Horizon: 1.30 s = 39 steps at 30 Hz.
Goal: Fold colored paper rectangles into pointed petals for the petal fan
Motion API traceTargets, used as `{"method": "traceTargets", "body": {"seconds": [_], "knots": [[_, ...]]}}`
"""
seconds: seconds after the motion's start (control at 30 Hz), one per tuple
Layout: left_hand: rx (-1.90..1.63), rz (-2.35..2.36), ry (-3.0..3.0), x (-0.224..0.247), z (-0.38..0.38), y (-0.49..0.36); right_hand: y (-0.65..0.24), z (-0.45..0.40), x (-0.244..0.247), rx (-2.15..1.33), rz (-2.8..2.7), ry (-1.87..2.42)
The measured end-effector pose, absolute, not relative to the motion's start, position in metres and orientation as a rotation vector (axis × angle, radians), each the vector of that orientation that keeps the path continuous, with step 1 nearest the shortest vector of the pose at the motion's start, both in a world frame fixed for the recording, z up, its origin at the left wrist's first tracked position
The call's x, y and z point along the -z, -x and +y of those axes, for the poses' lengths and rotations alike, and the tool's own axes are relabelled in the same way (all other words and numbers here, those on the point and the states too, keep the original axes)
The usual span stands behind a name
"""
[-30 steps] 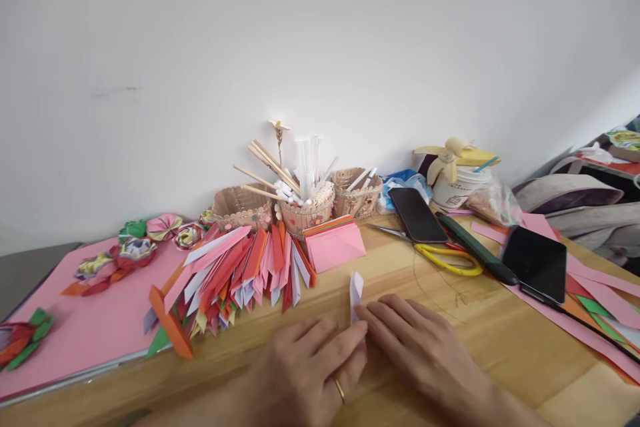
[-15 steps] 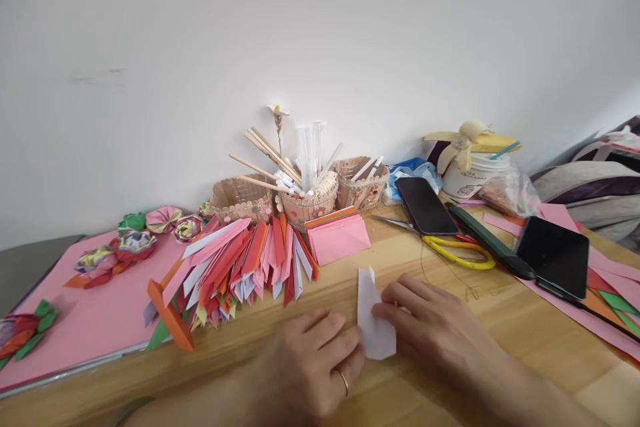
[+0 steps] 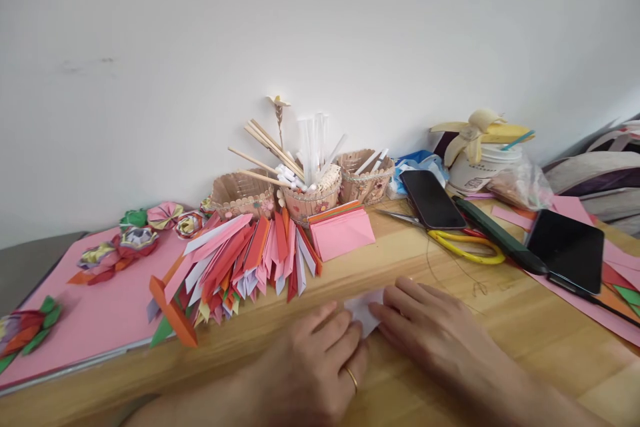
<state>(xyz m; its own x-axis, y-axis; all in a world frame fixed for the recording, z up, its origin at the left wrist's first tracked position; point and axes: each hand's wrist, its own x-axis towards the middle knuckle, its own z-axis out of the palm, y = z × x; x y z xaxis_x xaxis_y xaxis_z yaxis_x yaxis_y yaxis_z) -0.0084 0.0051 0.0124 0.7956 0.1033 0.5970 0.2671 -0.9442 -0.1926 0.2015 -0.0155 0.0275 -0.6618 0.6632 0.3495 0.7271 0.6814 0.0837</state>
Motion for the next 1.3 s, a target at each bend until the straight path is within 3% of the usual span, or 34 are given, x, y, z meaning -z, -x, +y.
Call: {"method": "traceTargets", "body": {"seconds": [0.57, 1.07, 1.3], "knots": [[0.909, -0.56, 2.911, -0.006, 0.016, 0.016, -0.21, 0.005, -0.028, -0.415, -2.57, 0.976], [0.784, -0.586, 2.979, -0.005, 0.012, 0.014, -0.21, 0.009, -0.025, -0.652, -2.404, 1.061], [0.796, -0.607, 2.944, -0.006, 0.012, 0.011, -0.203, 0.005, -0.016, -0.571, -2.268, 1.252]]}}
